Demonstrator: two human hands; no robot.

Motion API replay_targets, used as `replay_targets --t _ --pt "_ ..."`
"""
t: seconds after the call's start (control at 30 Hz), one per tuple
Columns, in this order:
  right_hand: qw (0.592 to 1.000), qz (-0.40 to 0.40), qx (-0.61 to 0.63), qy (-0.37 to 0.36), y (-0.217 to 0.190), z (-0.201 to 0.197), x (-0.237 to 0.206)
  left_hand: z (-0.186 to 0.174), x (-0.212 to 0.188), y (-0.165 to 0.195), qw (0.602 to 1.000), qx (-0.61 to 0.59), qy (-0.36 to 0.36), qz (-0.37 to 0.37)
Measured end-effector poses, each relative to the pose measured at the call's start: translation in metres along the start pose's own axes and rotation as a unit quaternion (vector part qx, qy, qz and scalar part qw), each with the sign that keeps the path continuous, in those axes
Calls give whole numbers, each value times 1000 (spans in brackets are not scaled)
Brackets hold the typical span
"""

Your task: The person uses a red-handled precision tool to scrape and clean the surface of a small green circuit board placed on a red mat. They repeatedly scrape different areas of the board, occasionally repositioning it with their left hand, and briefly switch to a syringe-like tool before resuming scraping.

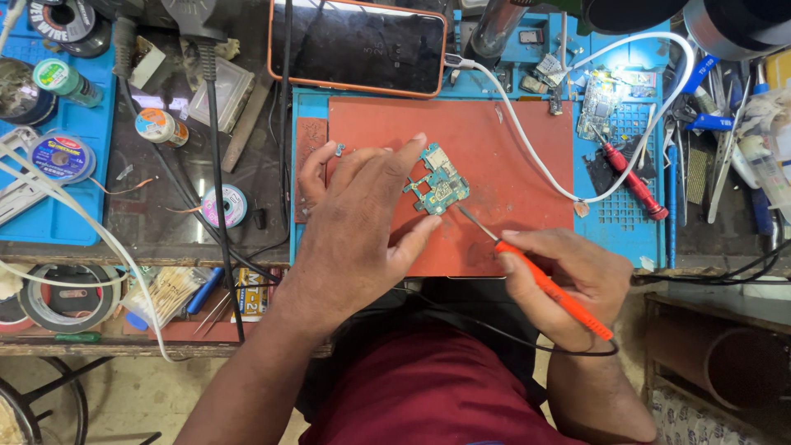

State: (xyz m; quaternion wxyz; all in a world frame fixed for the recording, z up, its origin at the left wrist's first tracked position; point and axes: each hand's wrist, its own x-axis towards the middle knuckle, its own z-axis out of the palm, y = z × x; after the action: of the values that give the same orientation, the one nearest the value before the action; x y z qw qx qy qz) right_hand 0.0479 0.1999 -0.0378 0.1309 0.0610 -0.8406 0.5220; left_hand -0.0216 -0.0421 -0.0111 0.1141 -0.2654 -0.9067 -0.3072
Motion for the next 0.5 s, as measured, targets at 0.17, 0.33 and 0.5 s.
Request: replay_targets --t 0.17,0.33,0.5 --pt "999 -35 -28 -16 -9 4 7 3 -1 -1 1000 -14 12 -1" --pt "997 -50 -54 -22 -9 4 9 4 -2 -1 1000 -9 6 -9" --pt "996 -70 -55 -22 -7 5 9 7 -2 -2 1000 -13 12 -13"
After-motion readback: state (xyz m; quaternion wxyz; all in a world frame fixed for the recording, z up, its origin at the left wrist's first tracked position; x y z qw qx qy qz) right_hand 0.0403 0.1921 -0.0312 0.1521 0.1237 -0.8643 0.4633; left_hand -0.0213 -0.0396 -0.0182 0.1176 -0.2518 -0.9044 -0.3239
